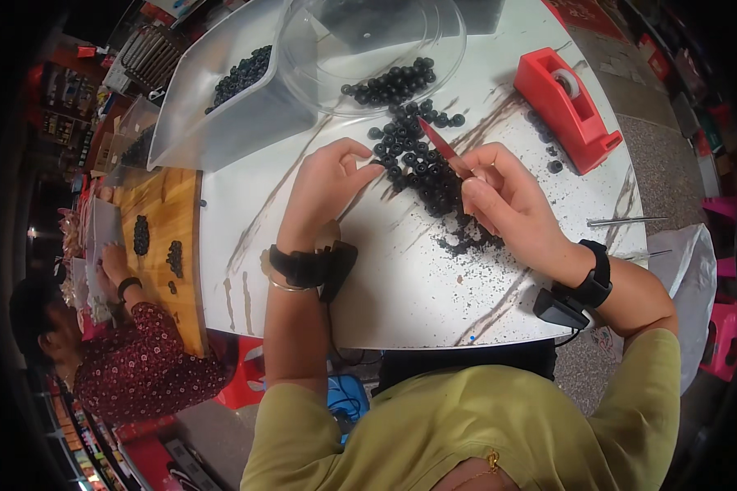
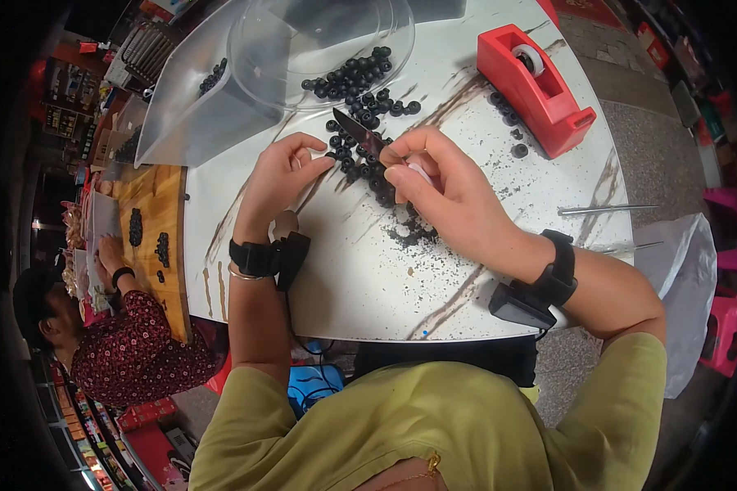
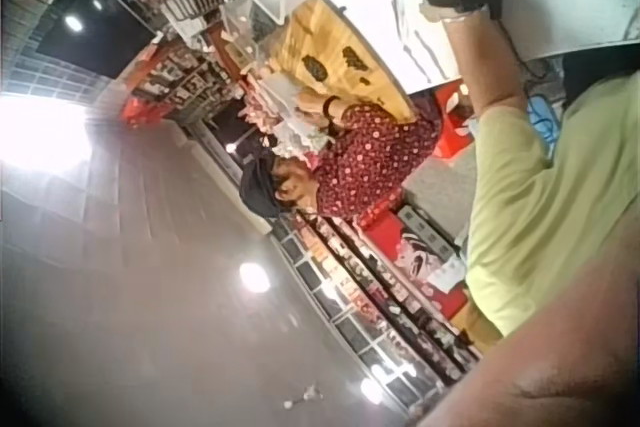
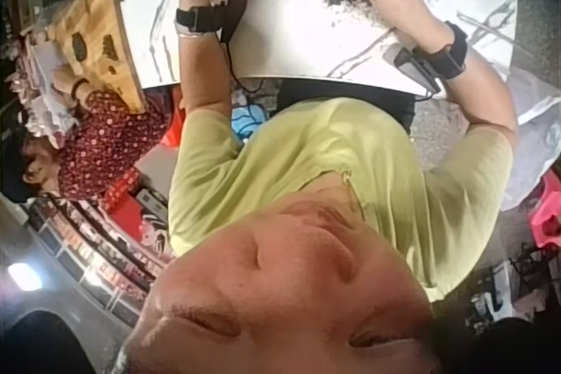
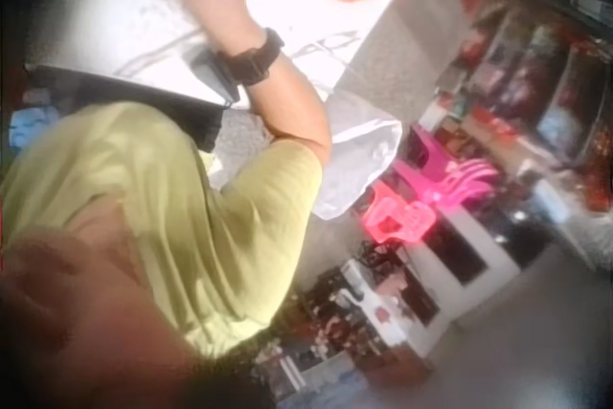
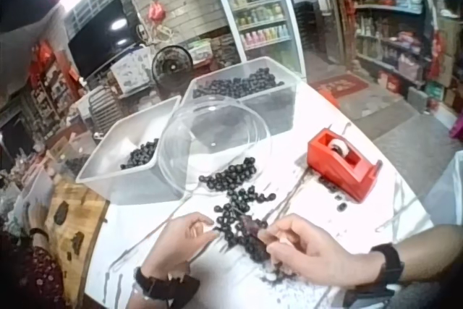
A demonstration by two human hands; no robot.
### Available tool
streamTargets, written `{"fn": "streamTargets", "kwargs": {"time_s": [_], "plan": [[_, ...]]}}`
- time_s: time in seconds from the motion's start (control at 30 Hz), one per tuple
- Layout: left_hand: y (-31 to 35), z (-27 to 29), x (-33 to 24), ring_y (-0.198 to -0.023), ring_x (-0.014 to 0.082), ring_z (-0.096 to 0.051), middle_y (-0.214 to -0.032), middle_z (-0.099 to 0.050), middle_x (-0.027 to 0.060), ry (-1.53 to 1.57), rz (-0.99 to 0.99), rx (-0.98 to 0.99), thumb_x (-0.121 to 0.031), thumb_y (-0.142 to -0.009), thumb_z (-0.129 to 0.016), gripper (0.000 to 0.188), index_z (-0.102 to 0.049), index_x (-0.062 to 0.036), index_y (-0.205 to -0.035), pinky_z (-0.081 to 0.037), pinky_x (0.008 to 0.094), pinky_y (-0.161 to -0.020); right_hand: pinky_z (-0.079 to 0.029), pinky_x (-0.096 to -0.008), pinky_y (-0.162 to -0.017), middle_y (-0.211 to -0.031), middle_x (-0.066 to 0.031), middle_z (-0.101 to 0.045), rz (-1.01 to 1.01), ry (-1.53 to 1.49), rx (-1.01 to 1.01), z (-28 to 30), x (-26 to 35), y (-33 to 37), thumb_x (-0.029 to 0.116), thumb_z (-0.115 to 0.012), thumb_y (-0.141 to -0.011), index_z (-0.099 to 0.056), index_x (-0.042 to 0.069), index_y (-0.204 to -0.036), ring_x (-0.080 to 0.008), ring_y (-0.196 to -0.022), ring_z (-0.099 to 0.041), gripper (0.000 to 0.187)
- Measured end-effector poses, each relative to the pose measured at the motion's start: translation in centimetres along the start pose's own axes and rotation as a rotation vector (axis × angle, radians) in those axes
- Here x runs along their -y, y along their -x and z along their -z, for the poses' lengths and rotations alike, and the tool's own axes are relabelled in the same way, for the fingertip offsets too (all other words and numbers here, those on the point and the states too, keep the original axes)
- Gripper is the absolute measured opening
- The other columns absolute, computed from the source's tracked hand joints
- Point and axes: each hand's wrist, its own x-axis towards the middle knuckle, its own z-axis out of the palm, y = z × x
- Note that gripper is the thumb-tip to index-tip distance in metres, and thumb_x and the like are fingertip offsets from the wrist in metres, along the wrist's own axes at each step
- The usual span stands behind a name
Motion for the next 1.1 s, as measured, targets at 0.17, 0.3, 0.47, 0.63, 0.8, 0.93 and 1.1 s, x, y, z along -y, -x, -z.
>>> {"fn": "streamTargets", "kwargs": {"time_s": [0.17,0.3,0.47,0.63,0.8,0.93,1.1], "plan": [[0.0,-0.5,-0.4,-0.053,0.019,-0.049,-0.059,-0.053,0.0063,-0.114,-0.029,-0.017,-0.017,-0.067,-0.067,0.021,-0.058,-0.0029,-0.08,-0.039,0.028,-0.051,-0.028,-0.0146,-0.044,-0.069,0.0001,-0.047,0.006,0.007,-0.016,0.0,-0.1,0.0,0.016,-0.043,-0.09,-0.043,0.004,-0.107,-0.0008,-0.05,-0.035,0.021],[0.2,-0.5,-0.6,-0.056,0.0159,-0.051,-0.063,-0.055,0.006,-0.144,-0.17,-0.072,-0.014,-0.068,-0.067,0.02,-0.057,-0.0018,-0.078,-0.039,0.0258,-0.053,-0.028,-0.0145,-0.044,-0.07,0.0,-0.047,-0.009,0.031,0.0,0.1,0.2,-0.1,0.016,-0.043,-0.09,-0.043,0.004,-0.108,-0.0009,-0.05,-0.035,0.022],[1.1,-0.2,-3.5,-0.062,0.0053,-0.051,-0.07,-0.057,0.0022,0.449,-0.029,0.098,-0.005,-0.072,-0.064,0.015,-0.054,0.0003,-0.081,-0.038,0.0178,-0.056,-0.031,-0.0134,-0.051,-0.073,0.0023,-0.048,-0.1,-0.051,0.011,0.2,0.9,0.2,0.013,-0.047,-0.088,-0.045,0.003,-0.104,-0.0004,-0.062,-0.041,0.019],[2.1,-1.5,-5.1,-0.068,0.002,-0.051,-0.079,-0.057,0.0007,0.829,-0.144,0.276,-0.001,-0.076,-0.06,0.013,-0.053,0.001,-0.086,-0.038,0.0143,-0.059,-0.031,-0.0145,-0.05,-0.074,0.0007,-0.048,-0.056,-0.05,0.059,-0.1,0.6,0.4,0.015,-0.044,-0.089,-0.04,0.004,-0.112,-0.001,-0.058,-0.039,0.026],[1.8,-2.8,-4.9,-0.072,0.0028,-0.051,-0.081,-0.057,0.0001,1.034,-0.135,0.267,-0.002,-0.076,-0.06,0.016,-0.052,-0.0016,-0.09,-0.038,0.0142,-0.059,-0.028,-0.0142,-0.047,-0.069,0.0014,-0.046,-0.055,0.006,0.106,-0.3,0.5,0.4,0.016,-0.042,-0.089,-0.037,0.005,-0.118,-0.0004,-0.052,-0.035,0.031],[1.7,-3.2,-4.4,-0.07,0.0021,-0.05,-0.081,-0.057,-0.0003,1.072,-0.087,0.329,-0.003,-0.077,-0.058,0.016,-0.051,-0.0033,-0.092,-0.035,0.0136,-0.056,-0.035,-0.0164,-0.057,-0.084,-0.0015,-0.051,-0.034,0.031,0.097,-0.1,0.3,0.5,0.014,-0.044,-0.089,-0.036,0.004,-0.119,-0.0029,-0.065,-0.043,0.033],[1.7,-4.0,-3.8,-0.063,0.0005,-0.046,-0.079,-0.058,-0.0001,1.095,-0.063,0.31,-0.002,-0.079,-0.054,0.018,-0.05,-0.0053,-0.096,-0.029,0.0133,-0.05,-0.04,-0.0217,-0.072,-0.107,-0.006,-0.05,-0.026,0.184,0.112,0.2,0.2,0.5,0.009,-0.047,-0.087,-0.036,0.003,-0.118,-0.0078,-0.088,-0.047,0.033]]}}
